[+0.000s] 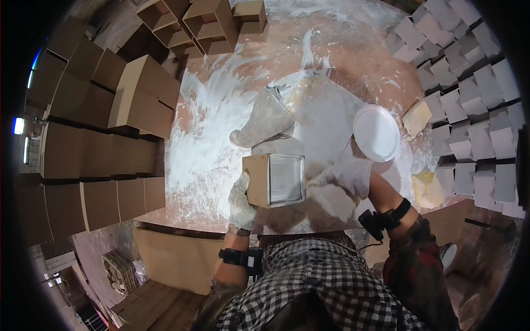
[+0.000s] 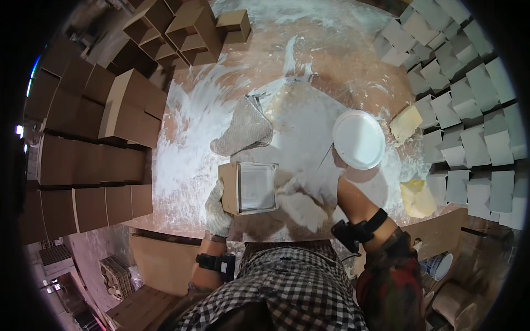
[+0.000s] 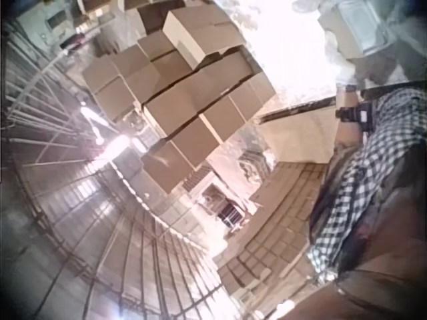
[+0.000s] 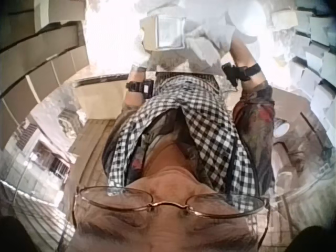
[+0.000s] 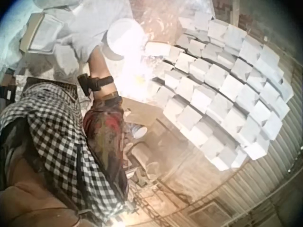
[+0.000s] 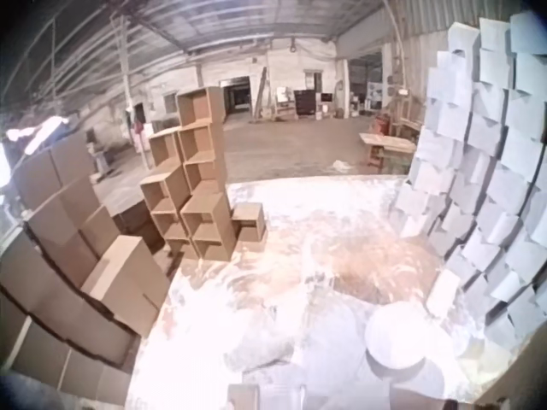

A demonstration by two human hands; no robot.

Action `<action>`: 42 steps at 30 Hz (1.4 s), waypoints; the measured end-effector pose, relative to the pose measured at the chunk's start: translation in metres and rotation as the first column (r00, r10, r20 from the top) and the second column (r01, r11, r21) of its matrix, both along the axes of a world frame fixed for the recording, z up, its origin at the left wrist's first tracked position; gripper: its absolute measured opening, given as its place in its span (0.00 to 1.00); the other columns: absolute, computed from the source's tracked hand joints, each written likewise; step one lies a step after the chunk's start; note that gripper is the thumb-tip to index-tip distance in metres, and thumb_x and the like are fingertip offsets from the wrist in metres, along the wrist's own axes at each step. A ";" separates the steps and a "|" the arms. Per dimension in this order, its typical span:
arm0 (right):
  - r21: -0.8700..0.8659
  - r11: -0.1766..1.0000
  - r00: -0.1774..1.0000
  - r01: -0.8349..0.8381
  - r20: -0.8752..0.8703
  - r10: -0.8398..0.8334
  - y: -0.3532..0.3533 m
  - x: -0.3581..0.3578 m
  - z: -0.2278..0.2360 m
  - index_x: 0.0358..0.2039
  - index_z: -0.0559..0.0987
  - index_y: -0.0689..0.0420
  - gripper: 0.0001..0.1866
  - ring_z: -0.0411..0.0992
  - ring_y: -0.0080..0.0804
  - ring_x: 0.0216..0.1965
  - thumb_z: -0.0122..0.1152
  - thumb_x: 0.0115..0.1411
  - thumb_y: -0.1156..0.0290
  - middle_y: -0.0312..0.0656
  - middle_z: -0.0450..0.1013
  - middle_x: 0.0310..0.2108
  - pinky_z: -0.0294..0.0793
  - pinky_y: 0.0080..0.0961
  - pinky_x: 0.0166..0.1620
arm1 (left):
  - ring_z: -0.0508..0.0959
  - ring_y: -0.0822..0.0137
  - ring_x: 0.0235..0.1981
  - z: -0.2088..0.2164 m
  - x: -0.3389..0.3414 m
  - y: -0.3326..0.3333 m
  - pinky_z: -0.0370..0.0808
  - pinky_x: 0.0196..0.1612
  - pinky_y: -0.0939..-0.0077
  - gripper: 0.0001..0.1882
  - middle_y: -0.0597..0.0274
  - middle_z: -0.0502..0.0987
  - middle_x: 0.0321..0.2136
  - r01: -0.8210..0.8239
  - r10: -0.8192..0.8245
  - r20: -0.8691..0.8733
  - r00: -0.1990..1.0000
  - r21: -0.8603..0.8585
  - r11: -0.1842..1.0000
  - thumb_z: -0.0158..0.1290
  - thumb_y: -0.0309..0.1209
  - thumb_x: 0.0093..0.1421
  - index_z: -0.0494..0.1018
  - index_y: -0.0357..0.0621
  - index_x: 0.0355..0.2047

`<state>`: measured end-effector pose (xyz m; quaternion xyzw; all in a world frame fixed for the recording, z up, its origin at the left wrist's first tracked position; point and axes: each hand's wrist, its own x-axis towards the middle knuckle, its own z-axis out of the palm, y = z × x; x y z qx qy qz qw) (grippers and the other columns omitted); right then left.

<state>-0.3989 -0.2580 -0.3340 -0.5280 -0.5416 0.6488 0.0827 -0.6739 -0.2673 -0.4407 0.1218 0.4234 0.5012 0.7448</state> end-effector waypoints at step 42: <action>-0.248 0.943 0.974 0.221 0.096 -0.203 -0.038 -0.009 0.003 0.38 0.80 0.63 0.13 0.71 0.26 0.29 0.62 0.56 0.67 0.39 0.76 0.28 0.70 0.25 0.30 | 0.78 0.65 0.46 0.009 0.008 0.007 0.77 0.50 0.69 0.26 0.56 0.75 0.47 0.071 -0.070 0.013 0.997 -0.045 0.996 0.56 0.39 0.62 0.67 0.34 0.54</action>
